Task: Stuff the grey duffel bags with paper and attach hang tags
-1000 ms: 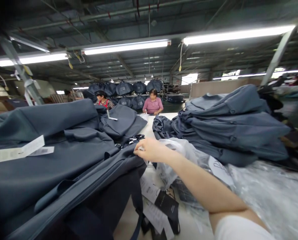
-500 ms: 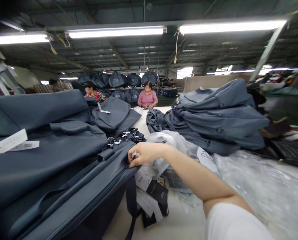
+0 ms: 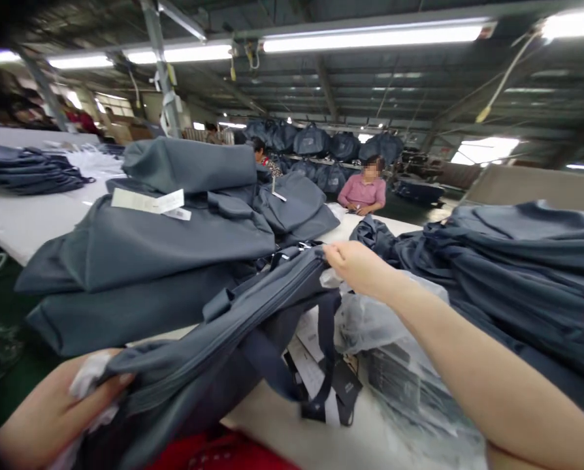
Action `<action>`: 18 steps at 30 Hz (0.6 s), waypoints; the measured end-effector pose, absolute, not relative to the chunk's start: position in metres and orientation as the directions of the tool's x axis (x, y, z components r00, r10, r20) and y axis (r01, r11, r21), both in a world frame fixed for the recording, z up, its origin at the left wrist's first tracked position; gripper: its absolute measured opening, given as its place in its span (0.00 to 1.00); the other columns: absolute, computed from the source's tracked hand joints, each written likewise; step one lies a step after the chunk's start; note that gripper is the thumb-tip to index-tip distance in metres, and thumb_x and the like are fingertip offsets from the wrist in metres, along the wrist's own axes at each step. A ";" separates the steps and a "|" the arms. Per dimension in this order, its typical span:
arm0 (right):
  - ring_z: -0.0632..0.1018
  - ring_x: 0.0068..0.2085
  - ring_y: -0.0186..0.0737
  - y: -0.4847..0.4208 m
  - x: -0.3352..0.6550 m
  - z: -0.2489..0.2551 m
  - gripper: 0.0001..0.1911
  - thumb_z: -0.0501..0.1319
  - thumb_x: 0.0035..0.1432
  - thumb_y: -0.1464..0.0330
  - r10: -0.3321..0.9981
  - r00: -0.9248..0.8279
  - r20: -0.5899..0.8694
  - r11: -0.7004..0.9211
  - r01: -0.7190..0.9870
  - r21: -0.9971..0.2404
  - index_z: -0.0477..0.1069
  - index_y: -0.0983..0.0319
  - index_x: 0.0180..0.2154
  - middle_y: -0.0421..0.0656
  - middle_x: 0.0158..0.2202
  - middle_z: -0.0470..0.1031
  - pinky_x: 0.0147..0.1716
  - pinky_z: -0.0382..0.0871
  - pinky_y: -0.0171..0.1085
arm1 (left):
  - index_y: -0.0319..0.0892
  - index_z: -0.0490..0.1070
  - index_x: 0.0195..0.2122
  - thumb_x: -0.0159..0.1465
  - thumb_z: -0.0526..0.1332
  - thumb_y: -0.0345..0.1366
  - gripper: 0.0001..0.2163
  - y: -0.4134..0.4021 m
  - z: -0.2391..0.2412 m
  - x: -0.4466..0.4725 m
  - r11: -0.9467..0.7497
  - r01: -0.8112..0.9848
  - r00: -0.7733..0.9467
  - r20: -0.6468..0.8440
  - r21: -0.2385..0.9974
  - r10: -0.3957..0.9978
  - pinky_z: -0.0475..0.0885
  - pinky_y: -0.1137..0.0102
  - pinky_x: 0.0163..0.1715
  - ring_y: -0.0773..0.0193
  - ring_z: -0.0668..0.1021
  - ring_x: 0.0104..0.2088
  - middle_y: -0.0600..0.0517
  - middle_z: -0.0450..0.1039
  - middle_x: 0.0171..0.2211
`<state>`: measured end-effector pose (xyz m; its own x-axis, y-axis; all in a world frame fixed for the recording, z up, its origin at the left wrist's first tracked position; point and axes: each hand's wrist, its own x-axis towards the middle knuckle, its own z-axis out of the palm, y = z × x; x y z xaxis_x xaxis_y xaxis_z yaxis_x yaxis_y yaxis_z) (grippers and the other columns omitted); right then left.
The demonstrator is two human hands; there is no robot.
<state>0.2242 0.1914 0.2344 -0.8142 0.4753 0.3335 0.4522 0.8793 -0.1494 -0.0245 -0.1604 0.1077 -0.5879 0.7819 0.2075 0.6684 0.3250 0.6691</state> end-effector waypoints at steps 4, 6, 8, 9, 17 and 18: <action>0.70 0.26 0.38 0.124 0.179 0.255 0.18 0.47 0.67 0.66 0.407 -0.818 0.406 0.882 0.467 0.056 0.64 0.60 0.25 0.44 0.24 0.70 0.28 0.57 0.37 | 0.42 0.74 0.26 0.59 0.57 0.55 0.20 -0.137 0.121 -0.016 0.287 0.558 -0.623 0.164 0.779 0.765 0.71 0.70 0.29 0.60 0.74 0.27 0.53 0.75 0.24; 0.72 0.29 0.40 0.073 0.157 0.250 0.17 0.47 0.67 0.66 0.232 -0.885 0.404 0.929 0.325 0.177 0.66 0.61 0.28 0.46 0.26 0.72 0.27 0.57 0.37 | 0.41 0.72 0.25 0.58 0.58 0.57 0.22 -0.123 0.130 -0.014 0.251 0.432 -0.650 0.106 0.866 0.752 0.70 0.70 0.28 0.60 0.74 0.26 0.52 0.74 0.23; 0.73 0.32 0.42 0.021 0.140 0.232 0.15 0.48 0.67 0.69 -0.018 -0.942 0.335 0.954 0.083 0.287 0.69 0.63 0.31 0.48 0.29 0.73 0.24 0.57 0.37 | 0.40 0.72 0.25 0.56 0.59 0.58 0.22 -0.110 0.138 -0.016 0.191 0.258 -0.616 0.009 0.947 0.788 0.70 0.70 0.26 0.60 0.74 0.26 0.52 0.73 0.22; 0.73 0.33 0.43 -0.003 0.133 0.219 0.13 0.49 0.66 0.71 -0.126 -0.952 0.281 0.951 -0.035 0.306 0.69 0.64 0.32 0.49 0.31 0.73 0.21 0.57 0.37 | 0.40 0.72 0.26 0.55 0.60 0.57 0.22 -0.106 0.142 -0.020 0.173 0.167 -0.593 -0.041 0.971 0.804 0.70 0.70 0.26 0.60 0.74 0.25 0.52 0.73 0.22; 0.69 0.27 0.40 -0.066 0.114 0.148 0.12 0.53 0.64 0.66 -0.437 -0.882 0.178 0.896 -0.409 0.176 0.67 0.65 0.30 0.45 0.27 0.68 0.15 0.53 0.35 | 0.39 0.74 0.28 0.54 0.66 0.50 0.17 -0.118 0.135 -0.045 0.166 0.021 -0.491 -0.134 0.986 0.861 0.69 0.70 0.27 0.61 0.75 0.26 0.52 0.73 0.23; 0.69 0.27 0.39 -0.057 0.114 0.158 0.14 0.52 0.65 0.64 -0.473 -0.860 0.193 0.879 -0.444 0.175 0.67 0.64 0.30 0.45 0.28 0.69 0.16 0.54 0.36 | 0.39 0.74 0.29 0.55 0.65 0.50 0.17 -0.123 0.130 -0.046 0.143 0.042 -0.482 -0.105 0.989 0.870 0.69 0.70 0.28 0.61 0.75 0.26 0.51 0.74 0.24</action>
